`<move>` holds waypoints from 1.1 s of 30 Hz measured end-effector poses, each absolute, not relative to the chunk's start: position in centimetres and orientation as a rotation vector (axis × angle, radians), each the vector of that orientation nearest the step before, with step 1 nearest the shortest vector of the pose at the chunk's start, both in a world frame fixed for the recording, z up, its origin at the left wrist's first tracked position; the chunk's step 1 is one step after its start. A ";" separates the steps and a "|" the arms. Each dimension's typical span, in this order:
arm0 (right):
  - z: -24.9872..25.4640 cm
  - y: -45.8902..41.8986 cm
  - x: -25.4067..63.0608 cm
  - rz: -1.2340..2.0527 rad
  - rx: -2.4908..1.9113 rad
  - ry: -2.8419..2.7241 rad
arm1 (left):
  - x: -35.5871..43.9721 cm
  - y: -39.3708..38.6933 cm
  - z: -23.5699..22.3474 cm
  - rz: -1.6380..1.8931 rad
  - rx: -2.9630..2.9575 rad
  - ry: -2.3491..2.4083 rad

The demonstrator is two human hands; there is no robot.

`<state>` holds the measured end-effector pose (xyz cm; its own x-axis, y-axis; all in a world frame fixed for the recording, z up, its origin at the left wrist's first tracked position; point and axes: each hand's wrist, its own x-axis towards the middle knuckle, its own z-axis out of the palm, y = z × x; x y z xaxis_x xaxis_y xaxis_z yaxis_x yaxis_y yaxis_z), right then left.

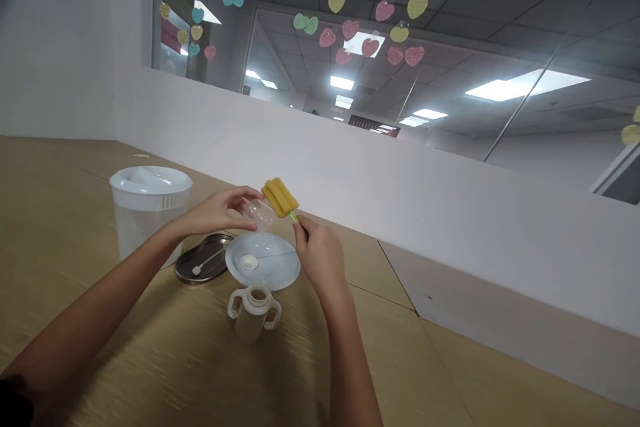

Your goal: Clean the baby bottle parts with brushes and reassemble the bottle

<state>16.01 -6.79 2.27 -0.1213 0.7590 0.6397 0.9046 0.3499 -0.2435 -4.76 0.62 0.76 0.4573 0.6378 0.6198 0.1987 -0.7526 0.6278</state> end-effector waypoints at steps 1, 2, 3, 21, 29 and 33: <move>2.3 -6.8 16.3 -0.252 -1.470 -1.931 | -4.8 0.6 0.8 1.253 2.215 0.713; 2.4 -6.9 16.5 -0.216 -1.471 -1.963 | -4.9 0.7 0.8 1.276 2.188 0.736; 2.5 -7.0 16.7 -0.163 -1.458 -2.004 | -5.0 0.9 0.8 1.299 2.160 0.760; 3.4 -8.7 16.7 0.109 -1.418 -2.241 | -5.6 2.8 0.0 1.348 2.264 1.047; 3.8 -9.0 17.7 -0.005 -1.516 -2.068 | -7.2 5.4 -3.1 0.251 2.458 1.699; 4.0 -9.1 17.8 -0.014 -1.570 -2.052 | -6.1 6.5 -5.2 0.052 2.412 1.659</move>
